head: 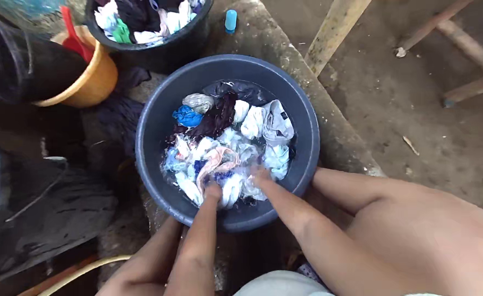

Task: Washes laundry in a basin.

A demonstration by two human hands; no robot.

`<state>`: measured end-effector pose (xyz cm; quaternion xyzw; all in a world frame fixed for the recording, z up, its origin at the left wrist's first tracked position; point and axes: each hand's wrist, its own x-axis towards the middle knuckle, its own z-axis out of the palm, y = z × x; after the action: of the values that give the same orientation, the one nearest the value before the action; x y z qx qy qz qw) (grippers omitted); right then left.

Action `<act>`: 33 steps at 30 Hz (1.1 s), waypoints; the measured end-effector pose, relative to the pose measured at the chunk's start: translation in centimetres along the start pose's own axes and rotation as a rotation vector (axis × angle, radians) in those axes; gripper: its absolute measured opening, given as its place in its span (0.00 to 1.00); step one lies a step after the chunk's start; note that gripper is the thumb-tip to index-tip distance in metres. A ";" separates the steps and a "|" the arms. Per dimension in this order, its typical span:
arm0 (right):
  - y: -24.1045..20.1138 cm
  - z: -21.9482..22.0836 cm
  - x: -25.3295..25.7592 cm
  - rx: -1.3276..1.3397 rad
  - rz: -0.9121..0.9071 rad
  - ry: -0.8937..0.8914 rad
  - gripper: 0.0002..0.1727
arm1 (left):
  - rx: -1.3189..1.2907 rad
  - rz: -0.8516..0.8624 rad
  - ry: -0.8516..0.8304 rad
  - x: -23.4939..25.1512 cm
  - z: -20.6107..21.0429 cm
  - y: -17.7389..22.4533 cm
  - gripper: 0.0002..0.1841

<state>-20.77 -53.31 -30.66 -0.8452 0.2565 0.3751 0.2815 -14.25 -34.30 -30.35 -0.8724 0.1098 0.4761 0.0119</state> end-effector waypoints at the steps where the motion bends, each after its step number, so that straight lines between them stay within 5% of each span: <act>1: -0.7 0.2 -0.6 -0.076 -0.060 -0.092 0.39 | 0.029 0.029 -0.024 -0.7 0.1 0.5 0.29; 3: -1.8 -1.1 -1.5 -0.160 -0.129 -0.173 0.35 | -0.104 0.092 0.052 -2.2 -0.6 1.0 0.24; 5: -2.1 -3.9 -1.9 -0.113 -0.182 -0.149 0.35 | -0.517 0.140 0.264 -3.2 -1.7 0.8 0.22; 7: -2.2 -7.3 -3.9 0.024 -0.218 -0.007 0.34 | -0.947 0.177 0.414 -5.0 -3.9 1.4 0.19; 10: -2.2 -12.8 -8.7 0.117 -0.354 0.254 0.30 | -1.367 0.375 0.391 -10.1 -7.8 2.1 0.13; 14: -3.9 -18.2 -18.7 0.099 -0.660 0.232 0.25 | -1.229 0.675 0.437 -15.4 -9.8 3.4 0.19; 17: -5.1 -18.8 -23.9 0.274 -0.876 0.320 0.17 | -0.989 0.689 0.412 -13.3 -8.5 4.5 0.28; 22: -5.6 -18.4 -25.0 0.634 -1.151 0.324 0.22 | -1.475 0.517 0.121 -9.5 -3.7 6.6 0.23; 26: -5.0 -16.6 -21.8 0.522 -1.006 0.366 0.16 | -1.611 0.491 0.141 -9.4 -4.0 6.0 0.15; 29: -3.7 -15.2 -17.5 0.199 -0.631 0.540 0.09 | -1.581 0.326 0.397 -9.8 -5.9 4.5 0.14; 33: 1.0 -12.2 -11.9 0.111 -0.105 0.618 0.19 | -1.134 0.159 0.702 -8.2 -7.5 -0.9 0.17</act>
<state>-22.40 -59.54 -14.81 -0.9146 0.3059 0.0710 0.2549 -12.16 -32.90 -19.55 -0.8360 -0.0961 0.1475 -0.5197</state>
